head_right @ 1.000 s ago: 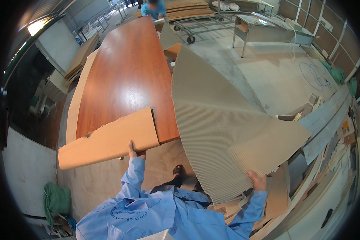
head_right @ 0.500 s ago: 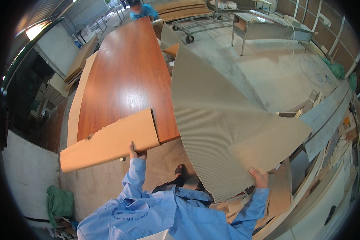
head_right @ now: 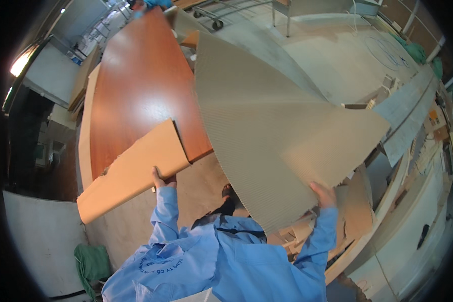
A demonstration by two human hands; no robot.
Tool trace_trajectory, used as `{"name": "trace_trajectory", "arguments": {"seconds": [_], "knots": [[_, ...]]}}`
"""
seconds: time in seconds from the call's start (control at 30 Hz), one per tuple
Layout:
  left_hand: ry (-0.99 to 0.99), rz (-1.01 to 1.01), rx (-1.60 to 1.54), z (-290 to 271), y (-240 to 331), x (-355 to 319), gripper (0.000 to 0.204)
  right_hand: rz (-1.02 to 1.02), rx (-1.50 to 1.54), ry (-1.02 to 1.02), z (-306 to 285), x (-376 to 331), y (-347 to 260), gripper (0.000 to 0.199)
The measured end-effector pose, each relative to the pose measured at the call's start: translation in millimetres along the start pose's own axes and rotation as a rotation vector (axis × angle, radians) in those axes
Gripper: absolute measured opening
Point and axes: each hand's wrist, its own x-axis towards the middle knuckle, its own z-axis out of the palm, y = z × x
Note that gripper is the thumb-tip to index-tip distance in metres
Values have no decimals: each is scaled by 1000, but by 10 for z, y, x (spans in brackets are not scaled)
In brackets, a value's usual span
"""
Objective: The person wraps a large wooden panel with corrugated cardboard, trims the excess with a utility knife, and secures the package with tape. A coworker assists by applying tape to the opposite side.
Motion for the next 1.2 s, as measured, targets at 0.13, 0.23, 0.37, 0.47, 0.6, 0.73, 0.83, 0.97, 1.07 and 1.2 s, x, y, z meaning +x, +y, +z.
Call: {"name": "trace_trajectory", "arguments": {"seconds": [0.13, 0.23, 0.37, 0.47, 0.6, 0.73, 0.83, 0.97, 1.07, 1.2], "knots": [[7, -21, -37, -16, 2, 32, 63, -4, 74, -34, 13, 11, -85, 53], [19, -45, -31, -19, -1, 51, 64, 1, 93, -31, 33, 7, -138, 54], [22, -24, -24, -26, -13, 49, 63, 3, 85, -26, 37, -12, -137, 56], [2, -20, -28, -25, -21, 37, 62, 23, 80, -2, 19, -14, -102, 58], [35, -17, -16, -16, -21, 21, 64, -5, 73, -15, -24, 6, -49, 59], [-9, -25, -6, -10, -28, 25, 63, 18, 65, -17, -65, 53, 34, 61], [3, -34, -20, -36, -41, 59, 61, 28, 69, 4, -86, 84, 174, 62], [18, 12, -16, -112, -16, 127, 61, 3, 112, 35, -53, 82, 491, 59], [70, -18, -6, -133, 18, 193, 57, 237, 177, 130, 34, 121, 749, 54], [58, -1, -33, -102, 47, 195, 55, -42, 315, 272, 84, 215, 1003, 59]]}}
